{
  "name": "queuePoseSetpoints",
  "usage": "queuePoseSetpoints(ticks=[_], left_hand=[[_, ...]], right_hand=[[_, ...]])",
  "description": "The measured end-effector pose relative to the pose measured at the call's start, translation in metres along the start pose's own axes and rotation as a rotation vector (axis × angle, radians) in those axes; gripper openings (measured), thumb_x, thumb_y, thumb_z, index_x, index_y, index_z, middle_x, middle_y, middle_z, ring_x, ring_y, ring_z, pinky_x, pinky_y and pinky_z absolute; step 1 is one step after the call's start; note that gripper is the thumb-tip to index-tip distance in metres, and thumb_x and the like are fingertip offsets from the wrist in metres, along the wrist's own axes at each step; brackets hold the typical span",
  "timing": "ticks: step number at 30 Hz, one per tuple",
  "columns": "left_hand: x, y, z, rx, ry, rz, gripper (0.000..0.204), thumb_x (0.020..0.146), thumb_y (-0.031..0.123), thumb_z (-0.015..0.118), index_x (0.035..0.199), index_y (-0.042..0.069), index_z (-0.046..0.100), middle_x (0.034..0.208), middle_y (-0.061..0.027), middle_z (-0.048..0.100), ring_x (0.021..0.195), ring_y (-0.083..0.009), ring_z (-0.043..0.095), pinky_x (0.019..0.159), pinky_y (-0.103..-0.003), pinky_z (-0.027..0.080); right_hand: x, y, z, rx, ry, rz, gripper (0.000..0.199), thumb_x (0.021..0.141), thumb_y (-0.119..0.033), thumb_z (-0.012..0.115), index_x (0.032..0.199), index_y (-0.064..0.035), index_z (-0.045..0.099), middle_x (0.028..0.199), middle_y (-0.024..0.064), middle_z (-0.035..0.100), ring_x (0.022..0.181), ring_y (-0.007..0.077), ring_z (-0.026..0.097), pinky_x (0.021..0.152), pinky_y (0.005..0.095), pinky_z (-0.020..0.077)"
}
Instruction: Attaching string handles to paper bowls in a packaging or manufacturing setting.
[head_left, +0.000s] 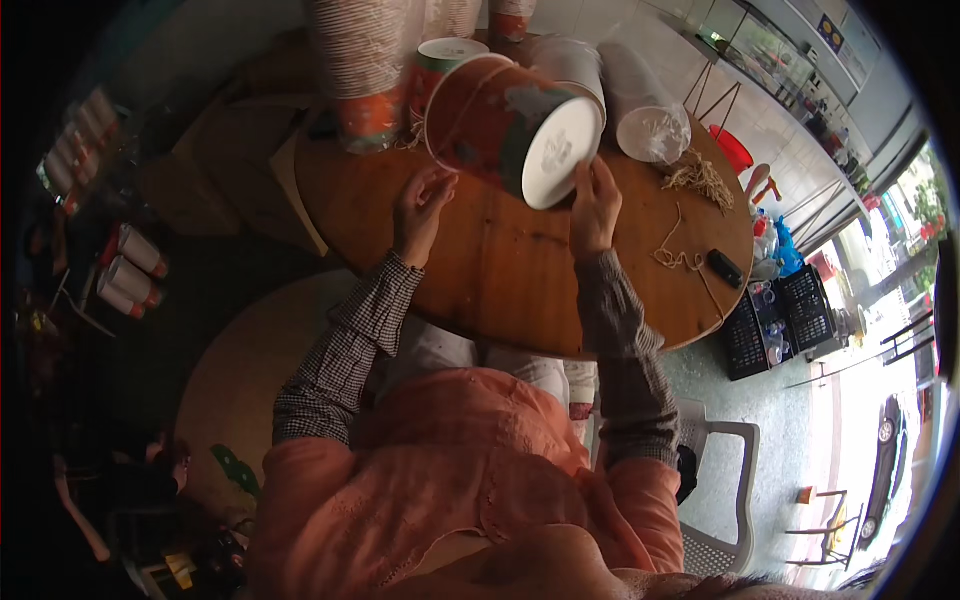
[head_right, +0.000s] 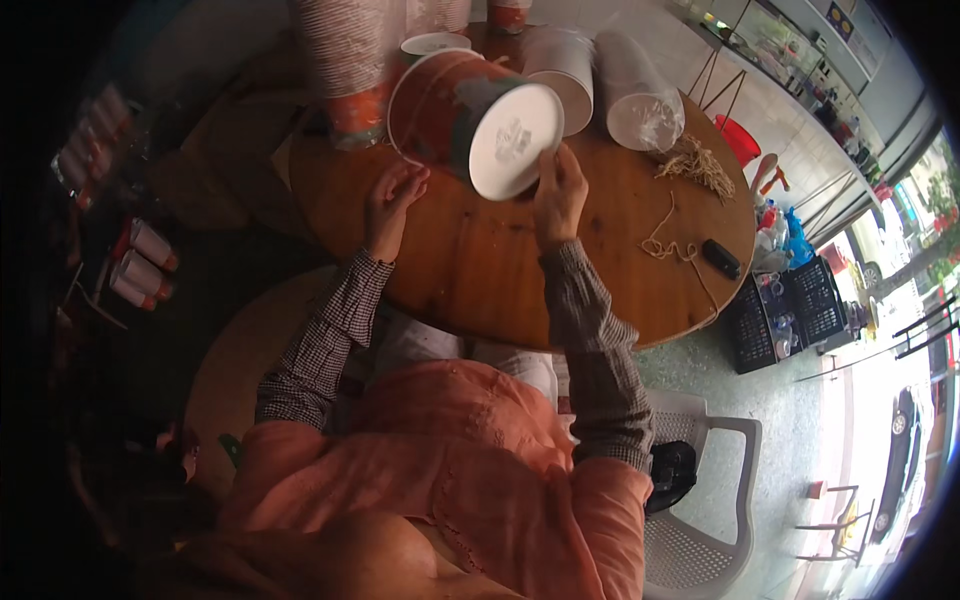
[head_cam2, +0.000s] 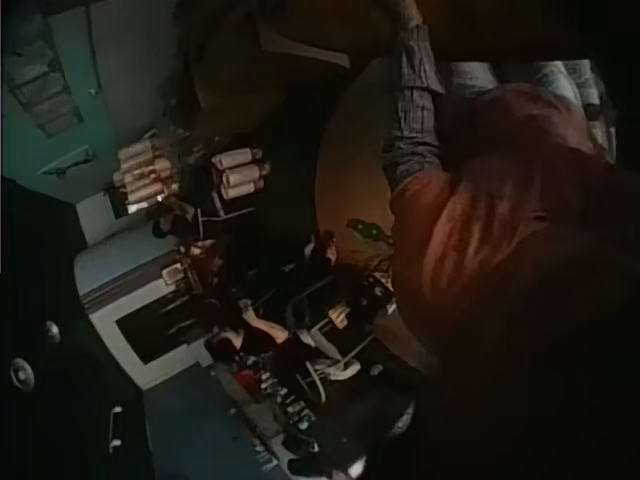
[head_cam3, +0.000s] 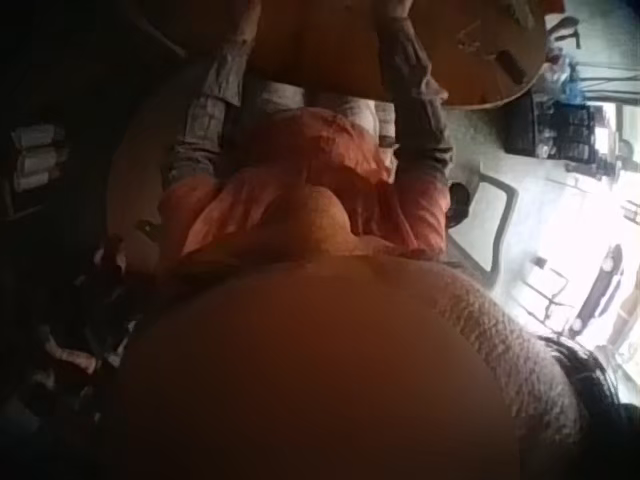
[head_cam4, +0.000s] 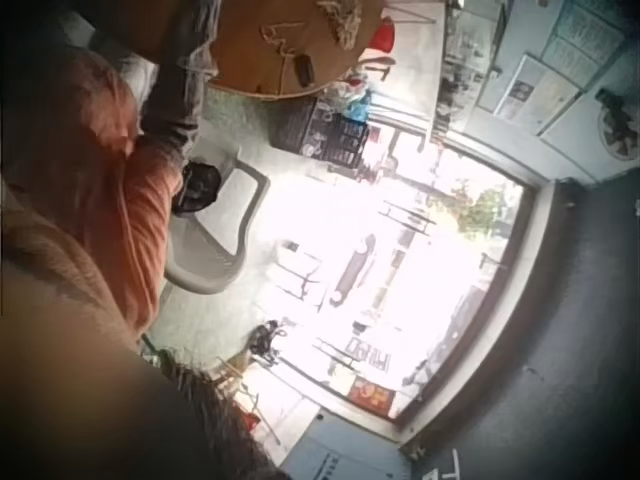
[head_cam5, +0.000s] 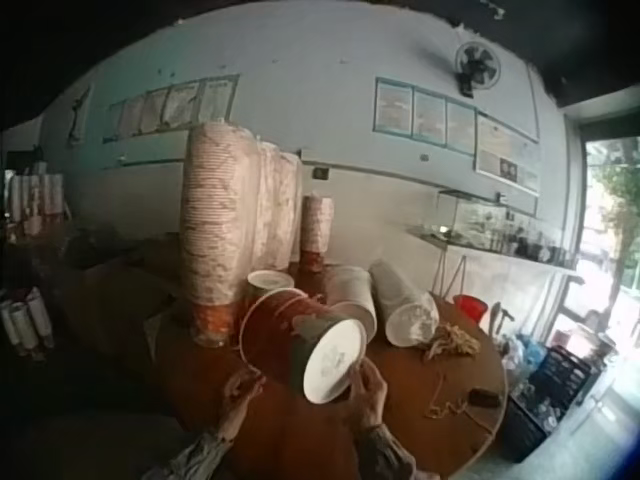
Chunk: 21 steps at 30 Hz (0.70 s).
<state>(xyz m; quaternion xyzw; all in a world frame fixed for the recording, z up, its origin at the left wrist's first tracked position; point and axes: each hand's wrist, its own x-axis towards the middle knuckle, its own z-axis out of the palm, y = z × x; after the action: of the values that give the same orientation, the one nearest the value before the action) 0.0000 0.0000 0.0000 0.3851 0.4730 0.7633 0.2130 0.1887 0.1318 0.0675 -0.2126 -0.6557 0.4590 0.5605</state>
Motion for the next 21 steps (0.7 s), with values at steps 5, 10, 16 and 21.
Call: queuePoseSetpoints(ticks=[5, 10, 16, 21], left_hand=[[0.032, -0.054, -0.016, 0.085, 0.043, -0.011, 0.032, 0.092, 0.013, 0.058, 0.121, -0.002, 0.054, 0.116, -0.0113, 0.059, 0.108, -0.0190, 0.057, 0.091, -0.030, 0.047], [0.075, -0.094, -0.075, 0.239, 0.160, 0.100, 0.037, 0.092, 0.011, 0.057, 0.126, 0.000, 0.049, 0.124, -0.0122, 0.054, 0.110, -0.0214, 0.057, 0.091, -0.030, 0.047], [0.137, -0.107, -0.079, 0.353, 0.141, 0.161, 0.046, 0.088, 0.005, 0.057, 0.132, 0.002, 0.042, 0.132, -0.0139, 0.048, 0.112, -0.0248, 0.056, 0.091, -0.031, 0.047], [0.187, -0.132, -0.095, 0.235, 0.211, 0.026, 0.060, 0.082, -0.006, 0.049, 0.139, 0.003, 0.033, 0.135, -0.0158, 0.044, 0.116, -0.0241, 0.052, 0.090, -0.032, 0.046]], right_hand=[[0.114, 0.024, 0.025, -0.270, 0.048, -0.196, 0.026, 0.094, -0.021, 0.051, 0.100, 0.0018, 0.062, 0.077, 0.0083, 0.064, 0.052, 0.0196, 0.060, 0.044, 0.0310, 0.0468], [0.184, 0.018, 0.089, -0.112, -0.070, 0.056, 0.028, 0.093, -0.020, 0.049, 0.100, 0.0035, 0.063, 0.070, 0.0126, 0.065, 0.052, 0.0226, 0.066, 0.043, 0.0333, 0.0525], [0.262, 0.036, 0.114, -0.258, -0.203, 0.081, 0.031, 0.093, -0.019, 0.047, 0.101, 0.0064, 0.062, 0.072, 0.0156, 0.065, 0.051, 0.0255, 0.066, 0.041, 0.0330, 0.0517], [0.298, 0.044, 0.164, -0.379, -0.297, 0.116, 0.032, 0.092, -0.019, 0.045, 0.089, 0.0071, 0.064, 0.067, 0.0166, 0.065, 0.050, 0.0251, 0.066, 0.041, 0.0322, 0.0537]])
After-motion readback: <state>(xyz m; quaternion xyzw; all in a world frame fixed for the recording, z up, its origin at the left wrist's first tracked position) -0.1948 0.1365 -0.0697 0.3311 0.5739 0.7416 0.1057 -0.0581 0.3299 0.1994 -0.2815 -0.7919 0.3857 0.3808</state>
